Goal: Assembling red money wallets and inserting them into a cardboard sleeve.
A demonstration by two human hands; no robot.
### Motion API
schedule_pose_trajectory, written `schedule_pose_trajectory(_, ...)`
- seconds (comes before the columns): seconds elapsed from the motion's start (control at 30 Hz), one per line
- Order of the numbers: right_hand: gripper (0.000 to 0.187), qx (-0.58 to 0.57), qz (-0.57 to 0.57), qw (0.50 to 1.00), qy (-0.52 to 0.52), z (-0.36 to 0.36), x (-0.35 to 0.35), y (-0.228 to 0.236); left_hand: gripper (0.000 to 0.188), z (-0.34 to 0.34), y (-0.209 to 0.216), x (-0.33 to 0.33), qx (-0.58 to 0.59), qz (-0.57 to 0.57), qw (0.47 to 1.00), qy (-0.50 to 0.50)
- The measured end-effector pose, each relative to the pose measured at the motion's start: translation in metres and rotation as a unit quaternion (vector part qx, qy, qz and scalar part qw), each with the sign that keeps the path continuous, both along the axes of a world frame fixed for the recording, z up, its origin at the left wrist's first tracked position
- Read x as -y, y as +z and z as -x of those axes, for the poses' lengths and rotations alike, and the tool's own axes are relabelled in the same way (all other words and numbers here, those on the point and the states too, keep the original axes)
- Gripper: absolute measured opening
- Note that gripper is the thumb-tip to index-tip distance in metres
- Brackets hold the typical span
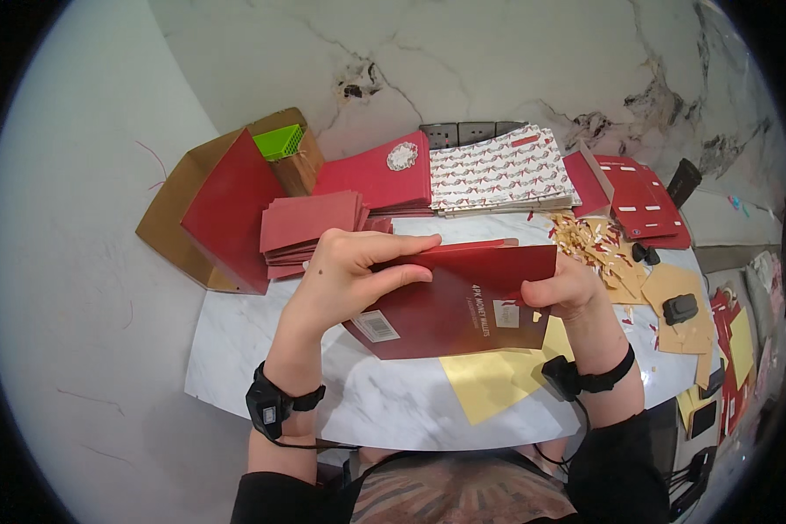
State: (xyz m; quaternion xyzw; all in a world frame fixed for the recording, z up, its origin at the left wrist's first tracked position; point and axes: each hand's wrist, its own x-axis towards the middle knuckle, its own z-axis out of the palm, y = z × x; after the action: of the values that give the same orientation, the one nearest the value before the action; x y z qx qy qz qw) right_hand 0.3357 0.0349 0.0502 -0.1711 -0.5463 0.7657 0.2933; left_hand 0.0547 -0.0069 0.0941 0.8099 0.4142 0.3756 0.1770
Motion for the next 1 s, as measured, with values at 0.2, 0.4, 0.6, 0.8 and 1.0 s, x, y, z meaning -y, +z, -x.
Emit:
schedule_pose_trajectory(0.2, 0.032, 0.108, -0.193, 0.958, -0.182, 0.001, -0.013, 0.03, 0.03, 0.006, -0.01, -0.006, 0.039, 0.04, 0.998, 0.028)
schedule_pose_trajectory(0.4, 0.028, 0.271, -0.483, 0.799, -0.232, 0.018, 0.014, 0.042, 0.027, -0.009, -0.019, -0.007, 0.011, 0.068, 0.997, -0.023)
schedule_pose_trajectory(0.6, 0.016, 0.252, -0.495, 0.799, -0.231, 0.007, 0.005, 0.037, 0.046, -0.013, -0.004, -0.002, -0.101, 0.096, 0.99, -0.005)
schedule_pose_trajectory(0.8, 0.014, 0.258, -0.405, 0.838, -0.259, -0.012, -0.003, 0.044, 0.064, 0.001, -0.017, -0.008, -0.125, -0.01, 0.992, 0.018)
schedule_pose_trajectory(1.0, 0.014, 0.261, -0.368, 0.858, -0.246, -0.017, -0.008, 0.045, 0.045, -0.002, -0.033, -0.019, -0.057, 0.049, 0.997, -0.031)
